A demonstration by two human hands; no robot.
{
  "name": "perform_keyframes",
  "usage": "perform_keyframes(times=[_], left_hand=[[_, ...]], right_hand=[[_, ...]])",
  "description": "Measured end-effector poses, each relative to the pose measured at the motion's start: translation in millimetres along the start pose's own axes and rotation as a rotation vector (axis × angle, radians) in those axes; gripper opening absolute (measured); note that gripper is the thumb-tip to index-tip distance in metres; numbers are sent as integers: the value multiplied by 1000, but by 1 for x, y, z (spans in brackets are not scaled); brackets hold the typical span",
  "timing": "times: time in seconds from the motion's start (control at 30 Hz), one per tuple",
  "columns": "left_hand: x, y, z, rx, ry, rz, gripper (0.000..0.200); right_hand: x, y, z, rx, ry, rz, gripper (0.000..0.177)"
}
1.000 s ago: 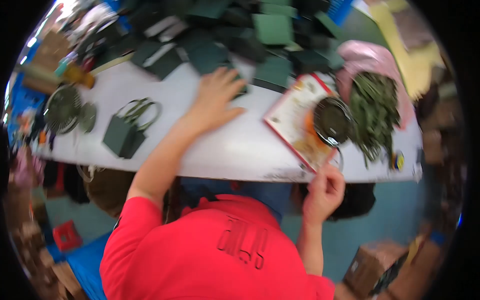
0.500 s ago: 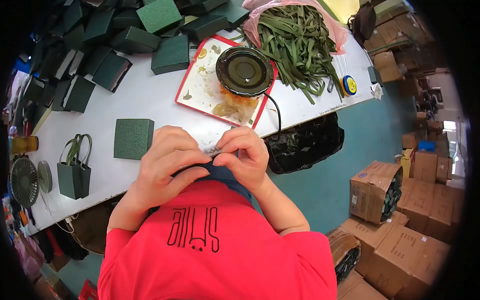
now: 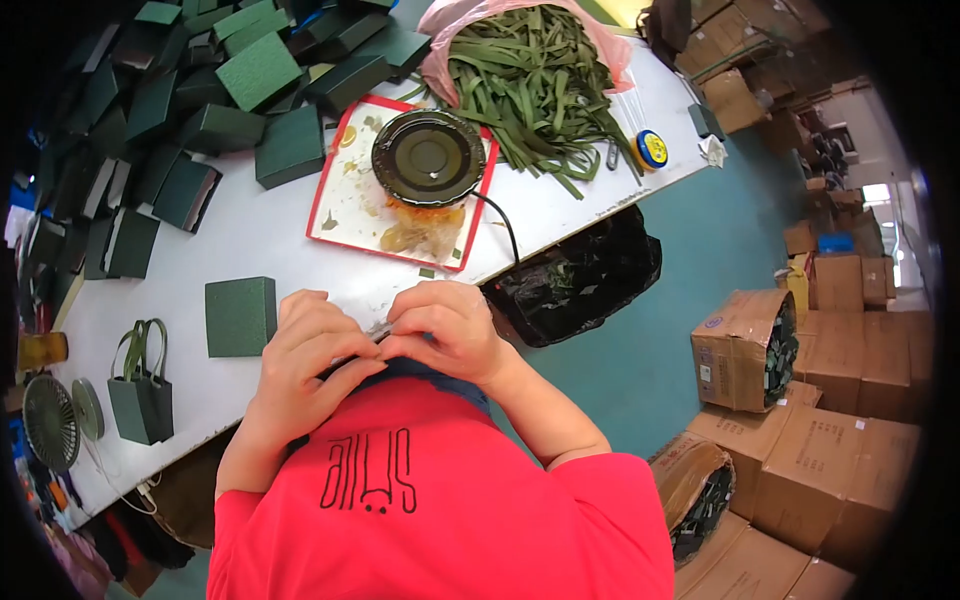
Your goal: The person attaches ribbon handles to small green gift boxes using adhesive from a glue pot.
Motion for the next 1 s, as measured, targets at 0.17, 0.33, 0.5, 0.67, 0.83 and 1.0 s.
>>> perform_keyframes(times=[0.17,0.33,0.5,0.67,0.83,1.0], left_hand=[[-5,3,4,-43,8,-15,21],[-3,3,6,-97,61,7,21],[-9,7,5,-346,133,208,19],[-18,-1,19,-468,373,634,17],[-30,11,31,-388,245,124,15],[-25,13,39,-7,219,3,15]], right_hand=[[1,-2,4,-45,-27,-33,35],[1,-1,4,-114,8,30,33],[-2,0,1,-186,2,-42,32],[6,13,5,-187,-199,-288,19],[42,64,-3,346,-775,-1,10],[125,100,-43,207,-451,507,20]])
Point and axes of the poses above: each hand's wrist, its own z-axis away from the middle knuckle, its own y-axis out of the back of the hand, x = y × z, the point moved 1 cm from there along -z, towards the middle knuckle, and after that the axes turned 7 degrees about y, right-handed, at the moved point
